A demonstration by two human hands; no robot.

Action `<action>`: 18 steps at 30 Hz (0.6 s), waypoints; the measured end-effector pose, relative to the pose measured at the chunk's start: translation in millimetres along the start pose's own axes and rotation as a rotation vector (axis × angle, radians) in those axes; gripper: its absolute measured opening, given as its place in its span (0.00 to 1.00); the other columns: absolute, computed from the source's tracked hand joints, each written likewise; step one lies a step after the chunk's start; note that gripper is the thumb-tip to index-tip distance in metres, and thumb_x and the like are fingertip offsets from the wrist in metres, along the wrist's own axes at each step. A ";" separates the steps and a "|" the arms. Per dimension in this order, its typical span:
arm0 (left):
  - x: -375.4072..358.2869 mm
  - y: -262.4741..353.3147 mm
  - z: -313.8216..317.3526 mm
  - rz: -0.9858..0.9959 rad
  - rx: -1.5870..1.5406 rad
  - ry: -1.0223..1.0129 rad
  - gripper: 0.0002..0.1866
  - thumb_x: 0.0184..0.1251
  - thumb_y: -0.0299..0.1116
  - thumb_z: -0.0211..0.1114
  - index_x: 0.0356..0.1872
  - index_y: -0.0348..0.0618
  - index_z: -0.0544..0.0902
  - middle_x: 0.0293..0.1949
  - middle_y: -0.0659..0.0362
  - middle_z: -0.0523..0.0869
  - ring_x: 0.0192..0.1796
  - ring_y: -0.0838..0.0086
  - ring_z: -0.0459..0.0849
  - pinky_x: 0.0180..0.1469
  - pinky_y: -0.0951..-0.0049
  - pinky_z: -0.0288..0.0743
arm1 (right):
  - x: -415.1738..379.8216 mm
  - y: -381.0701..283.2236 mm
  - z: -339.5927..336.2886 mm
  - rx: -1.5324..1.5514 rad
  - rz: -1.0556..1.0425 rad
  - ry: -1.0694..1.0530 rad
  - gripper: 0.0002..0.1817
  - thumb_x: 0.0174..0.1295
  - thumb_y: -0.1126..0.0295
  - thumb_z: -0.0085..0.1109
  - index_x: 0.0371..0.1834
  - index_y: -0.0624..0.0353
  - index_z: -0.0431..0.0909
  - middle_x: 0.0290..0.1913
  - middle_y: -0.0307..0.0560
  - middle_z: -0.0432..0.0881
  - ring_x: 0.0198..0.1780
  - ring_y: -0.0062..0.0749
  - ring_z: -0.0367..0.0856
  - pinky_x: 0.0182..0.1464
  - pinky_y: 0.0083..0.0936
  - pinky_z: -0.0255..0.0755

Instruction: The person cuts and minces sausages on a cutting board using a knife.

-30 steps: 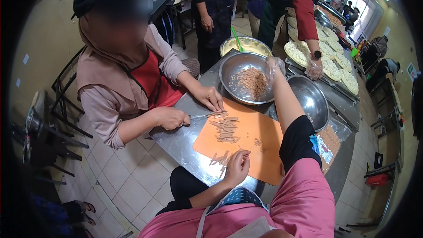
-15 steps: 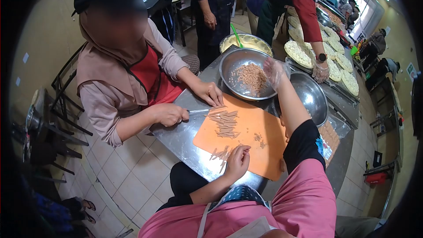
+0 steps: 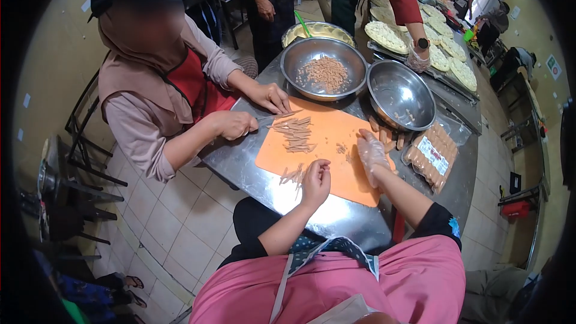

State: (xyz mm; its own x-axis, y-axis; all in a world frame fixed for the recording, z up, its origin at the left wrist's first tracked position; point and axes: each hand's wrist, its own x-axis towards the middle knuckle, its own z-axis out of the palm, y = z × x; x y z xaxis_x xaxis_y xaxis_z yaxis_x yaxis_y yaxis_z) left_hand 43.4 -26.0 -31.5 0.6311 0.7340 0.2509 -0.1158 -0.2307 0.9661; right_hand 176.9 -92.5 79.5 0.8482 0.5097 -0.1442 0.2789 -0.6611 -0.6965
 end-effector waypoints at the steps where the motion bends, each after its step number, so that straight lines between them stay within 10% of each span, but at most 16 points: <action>1: 0.5 -3.4 1.3 0.008 -0.024 0.009 0.08 0.64 0.23 0.53 0.44 0.37 0.72 0.35 0.60 0.74 0.31 0.83 0.74 0.32 0.84 0.71 | 5.5 11.6 14.3 0.160 -0.008 -0.010 0.23 0.65 0.63 0.39 0.59 0.65 0.65 0.62 0.57 0.66 0.68 0.45 0.57 0.68 0.39 0.49; 5: 3.8 -1.1 -0.7 0.012 0.008 -0.009 0.08 0.65 0.22 0.52 0.44 0.37 0.72 0.36 0.60 0.74 0.32 0.83 0.74 0.31 0.84 0.71 | 27.9 21.6 70.8 -0.305 -0.303 0.043 0.27 0.63 0.60 0.42 0.62 0.65 0.63 0.69 0.57 0.56 0.72 0.46 0.49 0.70 0.34 0.47; 18: 5.4 -4.6 -0.5 -0.019 -0.034 0.003 0.08 0.65 0.24 0.53 0.44 0.38 0.71 0.37 0.60 0.74 0.35 0.82 0.74 0.34 0.83 0.75 | -21.9 60.1 22.1 -0.529 -1.066 -0.132 0.17 0.47 0.72 0.53 0.42 0.66 0.74 0.44 0.56 0.74 0.49 0.47 0.73 0.49 0.35 0.72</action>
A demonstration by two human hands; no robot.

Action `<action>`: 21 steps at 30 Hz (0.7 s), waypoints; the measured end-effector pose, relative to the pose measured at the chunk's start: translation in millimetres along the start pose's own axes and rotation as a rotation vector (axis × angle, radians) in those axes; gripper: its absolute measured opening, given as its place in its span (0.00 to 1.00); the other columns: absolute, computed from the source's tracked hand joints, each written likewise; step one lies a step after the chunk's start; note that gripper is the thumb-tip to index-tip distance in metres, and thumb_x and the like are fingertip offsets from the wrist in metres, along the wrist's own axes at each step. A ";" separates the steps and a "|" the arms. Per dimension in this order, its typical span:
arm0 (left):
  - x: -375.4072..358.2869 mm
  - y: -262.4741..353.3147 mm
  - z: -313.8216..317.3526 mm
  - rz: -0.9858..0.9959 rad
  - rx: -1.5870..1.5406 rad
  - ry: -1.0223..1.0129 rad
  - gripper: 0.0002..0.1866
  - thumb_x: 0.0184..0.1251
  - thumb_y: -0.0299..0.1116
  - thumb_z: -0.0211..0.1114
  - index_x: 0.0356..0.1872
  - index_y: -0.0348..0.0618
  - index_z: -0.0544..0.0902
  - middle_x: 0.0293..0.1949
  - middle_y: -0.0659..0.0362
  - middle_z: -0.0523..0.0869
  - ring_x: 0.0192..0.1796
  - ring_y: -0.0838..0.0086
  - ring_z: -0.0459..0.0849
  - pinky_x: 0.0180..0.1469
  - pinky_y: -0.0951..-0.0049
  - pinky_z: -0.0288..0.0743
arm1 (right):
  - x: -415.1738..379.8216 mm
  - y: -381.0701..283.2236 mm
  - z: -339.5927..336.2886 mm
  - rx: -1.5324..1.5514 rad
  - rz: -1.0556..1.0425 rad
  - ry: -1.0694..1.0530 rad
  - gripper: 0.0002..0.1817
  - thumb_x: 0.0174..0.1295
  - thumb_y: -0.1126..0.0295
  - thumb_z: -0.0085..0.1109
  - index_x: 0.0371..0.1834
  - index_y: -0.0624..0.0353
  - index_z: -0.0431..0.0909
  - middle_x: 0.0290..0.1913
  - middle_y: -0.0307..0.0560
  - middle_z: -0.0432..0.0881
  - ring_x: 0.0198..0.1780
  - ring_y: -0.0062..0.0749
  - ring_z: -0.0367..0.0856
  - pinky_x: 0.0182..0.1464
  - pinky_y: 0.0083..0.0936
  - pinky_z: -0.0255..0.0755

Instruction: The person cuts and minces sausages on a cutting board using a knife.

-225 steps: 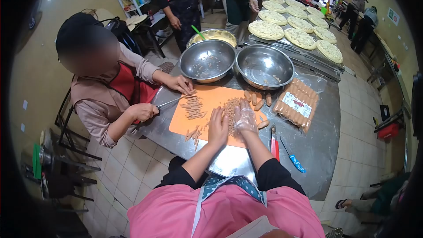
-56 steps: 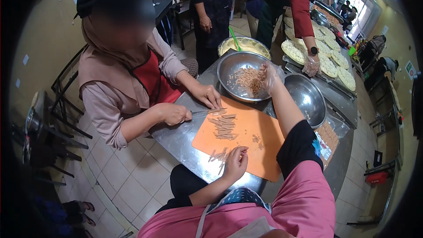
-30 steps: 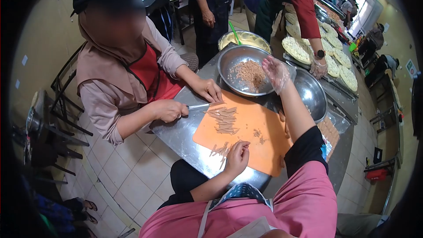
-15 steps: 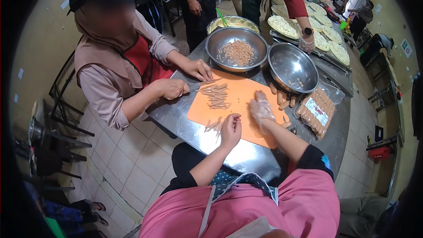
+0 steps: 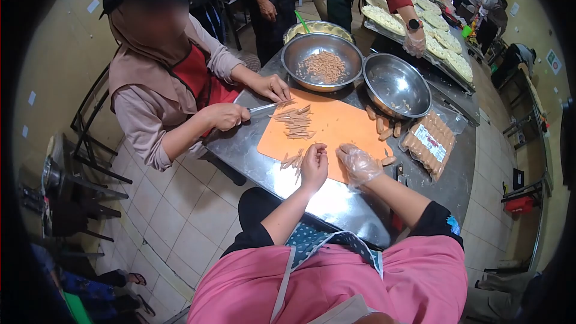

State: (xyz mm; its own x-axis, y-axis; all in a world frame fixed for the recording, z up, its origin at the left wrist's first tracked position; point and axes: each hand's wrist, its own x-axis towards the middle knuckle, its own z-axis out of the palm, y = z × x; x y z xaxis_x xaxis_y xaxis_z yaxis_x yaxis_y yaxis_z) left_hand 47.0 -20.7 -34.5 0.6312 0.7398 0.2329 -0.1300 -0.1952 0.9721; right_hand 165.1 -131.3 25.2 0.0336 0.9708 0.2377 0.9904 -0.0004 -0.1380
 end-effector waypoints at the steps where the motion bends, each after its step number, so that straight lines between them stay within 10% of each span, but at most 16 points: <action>1: -0.2 0.5 0.2 0.001 0.000 0.001 0.08 0.65 0.24 0.53 0.44 0.38 0.71 0.37 0.60 0.74 0.35 0.82 0.74 0.34 0.83 0.75 | -5.5 0.8 3.3 -0.065 -0.070 -0.021 0.15 0.46 0.71 0.53 0.38 0.65 0.74 0.41 0.56 0.74 0.45 0.47 0.74 0.45 0.35 0.73; 14: -5.7 28.2 -1.0 0.068 0.111 0.030 0.06 0.62 0.24 0.53 0.38 0.36 0.75 0.32 0.54 0.79 0.33 0.70 0.79 0.35 0.74 0.73 | 31.9 -0.2 -25.4 -0.196 0.182 -0.350 0.06 0.52 0.70 0.54 0.31 0.59 0.77 0.33 0.48 0.79 0.37 0.40 0.79 0.39 0.33 0.74; 17: -5.2 31.5 -1.6 0.101 0.141 0.022 0.05 0.61 0.24 0.53 0.37 0.37 0.75 0.32 0.54 0.79 0.32 0.70 0.79 0.34 0.74 0.73 | 45.3 15.5 -38.6 0.957 0.909 0.015 0.12 0.55 0.68 0.61 0.41 0.61 0.80 0.38 0.42 0.82 0.40 0.25 0.80 0.42 0.22 0.75; 21: -4.2 28.2 1.2 0.115 0.112 0.015 0.05 0.61 0.23 0.54 0.36 0.36 0.76 0.31 0.54 0.78 0.30 0.71 0.79 0.32 0.76 0.72 | 73.7 50.2 -35.9 1.641 0.844 0.242 0.09 0.62 0.69 0.55 0.37 0.64 0.78 0.35 0.39 0.80 0.39 0.23 0.78 0.43 0.15 0.74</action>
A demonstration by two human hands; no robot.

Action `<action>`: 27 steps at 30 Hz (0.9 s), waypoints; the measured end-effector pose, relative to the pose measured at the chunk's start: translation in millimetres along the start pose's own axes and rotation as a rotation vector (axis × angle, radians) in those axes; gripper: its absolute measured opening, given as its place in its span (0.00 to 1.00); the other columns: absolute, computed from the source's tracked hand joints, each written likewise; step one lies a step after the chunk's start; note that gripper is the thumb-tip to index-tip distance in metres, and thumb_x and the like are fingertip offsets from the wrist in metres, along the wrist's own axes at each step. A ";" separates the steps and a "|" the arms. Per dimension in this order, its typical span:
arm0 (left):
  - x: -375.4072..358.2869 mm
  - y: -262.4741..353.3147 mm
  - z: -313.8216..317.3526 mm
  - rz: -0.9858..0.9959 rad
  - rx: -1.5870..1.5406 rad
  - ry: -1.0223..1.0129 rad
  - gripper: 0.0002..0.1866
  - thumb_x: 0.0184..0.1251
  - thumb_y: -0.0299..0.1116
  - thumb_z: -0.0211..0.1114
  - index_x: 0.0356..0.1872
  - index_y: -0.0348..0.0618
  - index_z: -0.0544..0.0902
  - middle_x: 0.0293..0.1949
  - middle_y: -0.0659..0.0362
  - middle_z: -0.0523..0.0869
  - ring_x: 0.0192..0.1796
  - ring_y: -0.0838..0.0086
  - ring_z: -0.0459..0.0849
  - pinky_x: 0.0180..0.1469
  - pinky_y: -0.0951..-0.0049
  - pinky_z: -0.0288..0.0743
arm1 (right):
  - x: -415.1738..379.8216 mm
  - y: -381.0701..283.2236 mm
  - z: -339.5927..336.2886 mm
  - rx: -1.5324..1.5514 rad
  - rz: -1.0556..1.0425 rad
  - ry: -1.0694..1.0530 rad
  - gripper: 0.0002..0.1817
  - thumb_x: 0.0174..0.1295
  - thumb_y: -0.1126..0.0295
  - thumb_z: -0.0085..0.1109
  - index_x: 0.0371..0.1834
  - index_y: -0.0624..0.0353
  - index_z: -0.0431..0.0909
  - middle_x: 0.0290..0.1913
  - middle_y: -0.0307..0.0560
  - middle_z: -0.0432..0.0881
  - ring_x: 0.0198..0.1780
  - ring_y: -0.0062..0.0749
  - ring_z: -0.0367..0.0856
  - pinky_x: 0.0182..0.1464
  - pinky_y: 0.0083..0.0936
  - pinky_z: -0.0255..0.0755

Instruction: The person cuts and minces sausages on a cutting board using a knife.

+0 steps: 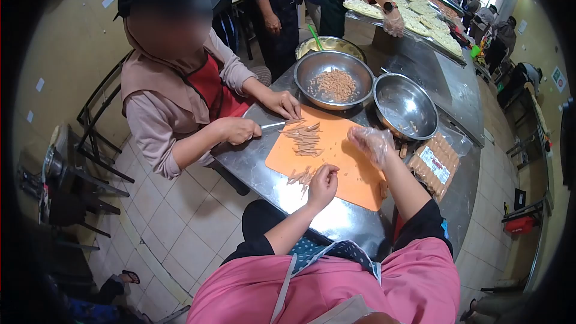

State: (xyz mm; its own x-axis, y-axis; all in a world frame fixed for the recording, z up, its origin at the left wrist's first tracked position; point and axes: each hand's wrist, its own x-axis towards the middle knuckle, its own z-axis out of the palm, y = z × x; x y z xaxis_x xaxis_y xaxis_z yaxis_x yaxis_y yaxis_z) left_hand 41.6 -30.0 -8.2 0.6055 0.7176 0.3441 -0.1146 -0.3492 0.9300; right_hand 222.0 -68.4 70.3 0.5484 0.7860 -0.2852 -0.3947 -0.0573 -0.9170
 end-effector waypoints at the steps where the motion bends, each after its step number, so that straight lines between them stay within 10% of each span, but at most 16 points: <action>1: 0.3 -0.7 0.8 -0.009 -0.014 -0.005 0.05 0.60 0.23 0.54 0.36 0.36 0.76 0.31 0.55 0.78 0.30 0.72 0.79 0.31 0.77 0.72 | 15.1 -9.4 0.3 -0.001 -0.003 -0.003 0.09 0.62 0.69 0.55 0.37 0.64 0.78 0.35 0.39 0.80 0.39 0.23 0.78 0.43 0.15 0.74; 6: 0.9 1.0 -0.9 0.013 0.024 -0.014 0.05 0.60 0.22 0.54 0.35 0.35 0.77 0.32 0.55 0.78 0.28 0.72 0.78 0.30 0.78 0.72 | 111.3 -57.1 5.2 -0.047 -0.161 -0.077 0.14 0.59 0.69 0.57 0.43 0.68 0.75 0.42 0.48 0.79 0.43 0.33 0.79 0.46 0.20 0.75; 11: 2.4 5.7 -3.4 -0.035 0.031 -0.034 0.05 0.59 0.22 0.54 0.35 0.35 0.77 0.32 0.55 0.78 0.28 0.74 0.78 0.30 0.78 0.71 | 115.2 -115.3 54.7 -0.296 -0.144 0.283 0.27 0.61 0.59 0.51 0.61 0.59 0.62 0.55 0.50 0.68 0.54 0.40 0.68 0.52 0.38 0.66; 19: 4.3 4.6 -3.3 0.017 0.067 -0.055 0.05 0.59 0.21 0.53 0.34 0.35 0.77 0.31 0.55 0.77 0.28 0.73 0.77 0.29 0.78 0.71 | 117.7 -111.6 25.7 -0.731 -0.075 0.272 0.25 0.65 0.54 0.47 0.60 0.58 0.66 0.61 0.50 0.68 0.63 0.34 0.62 0.59 0.34 0.62; 23: 3.5 4.3 -2.5 0.080 0.068 -0.042 0.06 0.58 0.20 0.52 0.34 0.35 0.77 0.30 0.55 0.76 0.30 0.72 0.77 0.29 0.76 0.70 | 58.6 -72.4 23.7 -0.183 -0.283 0.078 0.23 0.66 0.57 0.47 0.60 0.59 0.69 0.60 0.44 0.71 0.62 0.30 0.67 0.63 0.22 0.57; 27: 4.2 11.1 -5.1 0.121 -0.034 -0.048 0.06 0.58 0.18 0.51 0.33 0.34 0.77 0.35 0.54 0.76 0.37 0.70 0.78 0.38 0.76 0.75 | -19.0 -53.2 16.6 -0.926 -0.241 0.057 0.22 0.62 0.67 0.46 0.61 0.55 0.67 0.59 0.48 0.73 0.62 0.39 0.68 0.64 0.29 0.59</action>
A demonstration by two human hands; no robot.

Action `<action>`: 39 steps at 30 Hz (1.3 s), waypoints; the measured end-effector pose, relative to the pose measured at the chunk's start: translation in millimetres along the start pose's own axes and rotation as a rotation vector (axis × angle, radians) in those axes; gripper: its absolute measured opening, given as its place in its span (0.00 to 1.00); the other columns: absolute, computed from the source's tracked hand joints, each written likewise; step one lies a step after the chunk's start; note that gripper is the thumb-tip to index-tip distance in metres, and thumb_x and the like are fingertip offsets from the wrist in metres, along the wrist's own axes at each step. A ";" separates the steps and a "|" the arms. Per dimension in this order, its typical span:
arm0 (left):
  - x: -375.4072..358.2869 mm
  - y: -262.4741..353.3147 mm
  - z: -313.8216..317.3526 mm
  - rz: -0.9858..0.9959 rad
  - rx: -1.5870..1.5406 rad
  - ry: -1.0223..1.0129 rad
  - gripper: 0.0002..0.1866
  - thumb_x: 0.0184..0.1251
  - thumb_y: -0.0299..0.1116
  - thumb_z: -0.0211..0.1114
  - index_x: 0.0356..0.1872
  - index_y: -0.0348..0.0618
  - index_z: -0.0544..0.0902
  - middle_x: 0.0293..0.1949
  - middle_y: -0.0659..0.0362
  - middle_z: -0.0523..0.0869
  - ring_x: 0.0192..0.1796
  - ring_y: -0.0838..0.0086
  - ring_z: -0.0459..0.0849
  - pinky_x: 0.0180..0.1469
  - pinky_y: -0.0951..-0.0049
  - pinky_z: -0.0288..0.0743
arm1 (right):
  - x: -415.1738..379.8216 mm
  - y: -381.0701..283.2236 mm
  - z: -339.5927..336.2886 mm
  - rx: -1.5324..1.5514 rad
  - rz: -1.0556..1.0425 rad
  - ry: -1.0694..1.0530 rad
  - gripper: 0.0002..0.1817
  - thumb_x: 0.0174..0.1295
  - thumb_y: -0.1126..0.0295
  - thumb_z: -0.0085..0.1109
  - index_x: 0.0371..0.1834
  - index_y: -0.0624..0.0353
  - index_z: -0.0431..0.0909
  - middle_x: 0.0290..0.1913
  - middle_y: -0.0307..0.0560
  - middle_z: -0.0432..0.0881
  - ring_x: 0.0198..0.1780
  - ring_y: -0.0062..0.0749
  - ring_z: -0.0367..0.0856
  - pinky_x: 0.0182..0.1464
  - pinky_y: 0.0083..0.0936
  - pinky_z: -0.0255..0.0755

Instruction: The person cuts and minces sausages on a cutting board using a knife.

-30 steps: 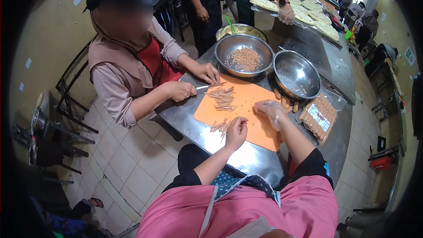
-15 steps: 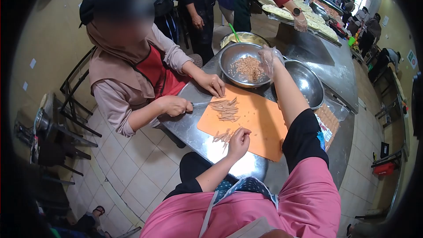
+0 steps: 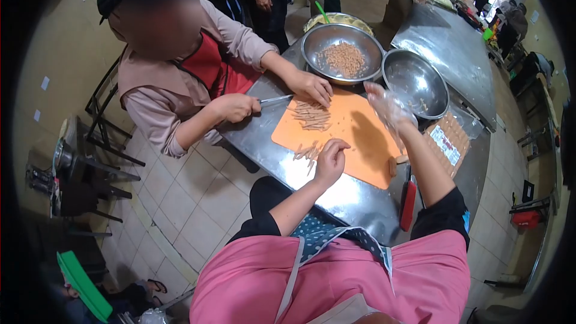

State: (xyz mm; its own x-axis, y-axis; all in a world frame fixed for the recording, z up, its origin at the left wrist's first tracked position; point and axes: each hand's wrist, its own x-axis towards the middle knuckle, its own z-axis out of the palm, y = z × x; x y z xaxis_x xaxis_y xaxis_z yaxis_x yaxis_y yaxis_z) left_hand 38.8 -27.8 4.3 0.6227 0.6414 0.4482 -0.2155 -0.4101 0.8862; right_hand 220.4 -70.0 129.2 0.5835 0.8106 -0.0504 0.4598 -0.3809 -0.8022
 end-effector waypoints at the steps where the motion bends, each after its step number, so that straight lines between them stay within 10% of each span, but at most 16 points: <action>1: -0.4 1.1 -3.4 -0.016 -0.008 -0.038 0.07 0.59 0.18 0.51 0.35 0.35 0.77 0.39 0.53 0.76 0.40 0.69 0.77 0.39 0.76 0.76 | -19.6 2.1 -3.2 -0.213 -0.087 -0.005 0.22 0.62 0.65 0.45 0.60 0.54 0.69 0.57 0.52 0.75 0.61 0.44 0.70 0.63 0.33 0.61; 8: 11.6 15.8 -74.7 0.032 0.548 0.109 0.12 0.58 0.30 0.58 0.42 0.36 0.79 0.46 0.49 0.78 0.52 0.57 0.75 0.55 0.63 0.68 | -140.6 35.6 -14.6 -0.346 -0.041 0.017 0.19 0.59 0.65 0.51 0.53 0.55 0.74 0.48 0.53 0.78 0.50 0.46 0.76 0.55 0.35 0.67; 13: -4.8 26.1 -90.5 -0.129 0.817 -0.200 0.36 0.50 0.46 0.68 0.59 0.38 0.69 0.55 0.42 0.72 0.57 0.52 0.70 0.58 0.58 0.64 | -188.9 67.5 -9.5 -0.507 0.032 0.238 0.24 0.52 0.66 0.61 0.55 0.52 0.73 0.42 0.52 0.77 0.45 0.45 0.77 0.45 0.38 0.72; 20: -16.2 13.2 -76.8 -0.033 0.921 -0.223 0.28 0.52 0.36 0.66 0.56 0.38 0.73 0.53 0.46 0.74 0.54 0.55 0.72 0.54 0.58 0.67 | -219.8 94.2 27.8 -0.754 0.334 0.344 0.37 0.49 0.66 0.63 0.66 0.47 0.61 0.40 0.54 0.73 0.44 0.48 0.74 0.45 0.39 0.71; 37: 6.2 -24.7 -15.7 0.264 0.735 -0.108 0.16 0.50 0.22 0.61 0.43 0.35 0.81 0.42 0.51 0.83 0.41 0.57 0.77 0.46 0.64 0.73 | -233.1 120.4 35.3 -0.316 0.157 0.533 0.33 0.59 0.72 0.52 0.70 0.46 0.55 0.44 0.58 0.74 0.43 0.50 0.75 0.46 0.39 0.70; 39: 10.7 -24.2 1.6 0.278 0.697 -0.144 0.16 0.49 0.21 0.61 0.42 0.36 0.82 0.42 0.51 0.83 0.41 0.57 0.77 0.46 0.64 0.73 | -221.8 129.5 44.6 -0.221 -0.002 0.501 0.32 0.61 0.71 0.50 0.70 0.44 0.55 0.39 0.52 0.76 0.34 0.35 0.75 0.39 0.32 0.71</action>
State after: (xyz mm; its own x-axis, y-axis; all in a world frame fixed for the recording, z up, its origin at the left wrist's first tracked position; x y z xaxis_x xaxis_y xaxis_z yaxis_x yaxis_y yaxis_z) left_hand 51.9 -12.1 -12.6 0.7175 0.3829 0.5819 0.1160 -0.8894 0.4423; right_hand 120.6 -279.3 10.0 0.8051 0.5206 0.2841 0.5595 -0.5077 -0.6552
